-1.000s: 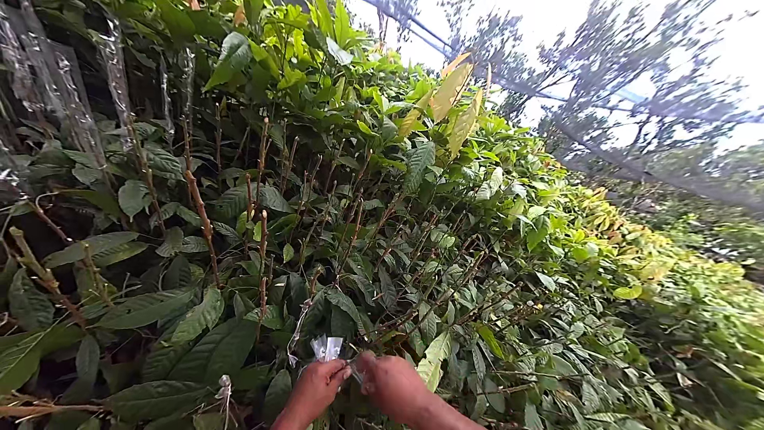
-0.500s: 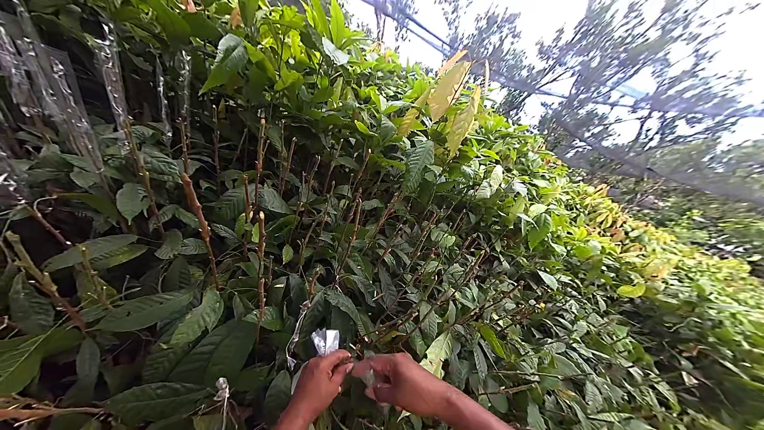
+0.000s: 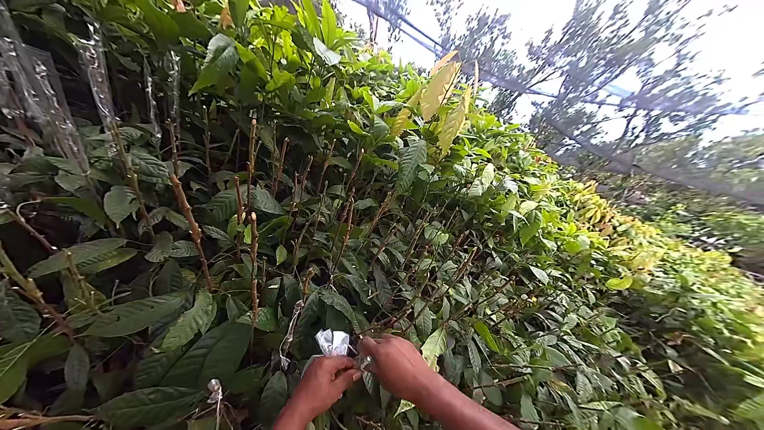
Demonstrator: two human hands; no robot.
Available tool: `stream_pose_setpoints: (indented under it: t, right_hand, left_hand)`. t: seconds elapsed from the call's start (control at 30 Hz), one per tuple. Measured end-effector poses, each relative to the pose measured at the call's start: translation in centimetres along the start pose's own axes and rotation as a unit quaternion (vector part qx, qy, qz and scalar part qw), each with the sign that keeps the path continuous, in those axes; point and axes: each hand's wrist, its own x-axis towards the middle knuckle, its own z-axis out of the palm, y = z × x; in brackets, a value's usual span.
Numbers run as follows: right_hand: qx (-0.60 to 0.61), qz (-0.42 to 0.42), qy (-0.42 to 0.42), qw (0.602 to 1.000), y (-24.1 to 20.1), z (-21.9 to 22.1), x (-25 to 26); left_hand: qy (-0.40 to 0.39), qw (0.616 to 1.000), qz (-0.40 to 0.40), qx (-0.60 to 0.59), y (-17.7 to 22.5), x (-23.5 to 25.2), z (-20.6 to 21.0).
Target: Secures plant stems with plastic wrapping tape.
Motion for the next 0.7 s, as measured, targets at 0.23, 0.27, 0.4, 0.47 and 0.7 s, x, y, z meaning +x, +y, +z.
stream_pose_setpoints:
  t: [0.23,0.27,0.4,0.47,0.7]
  right_hand:
    - [0.192,0.037,-0.049,0.980,2.1,0.1,-1.5]
    - [0.226,0.048,-0.050,0.972,2.2,-0.4,-2.5]
    - [0.263,0.038,-0.041,0.963,0.2,-1.8,-3.4]
    - [0.151,0.004,-0.025,0.988,-0.4,-1.6,-1.3]
    - [-0.033,0.031,-0.070,0.997,-3.5,1.1,-1.1]
  left_hand:
    - [0.098,0.990,0.078,-0.059,-1.6,0.3,1.4]
    - [0.104,0.990,0.075,-0.063,-1.7,0.4,1.1]
    - [0.049,0.998,0.037,-0.031,-0.9,0.5,0.8]
    - [0.000,0.999,0.034,0.021,-0.2,0.4,1.4]
    - [0.059,0.997,-0.016,-0.040,-0.4,0.0,0.0]
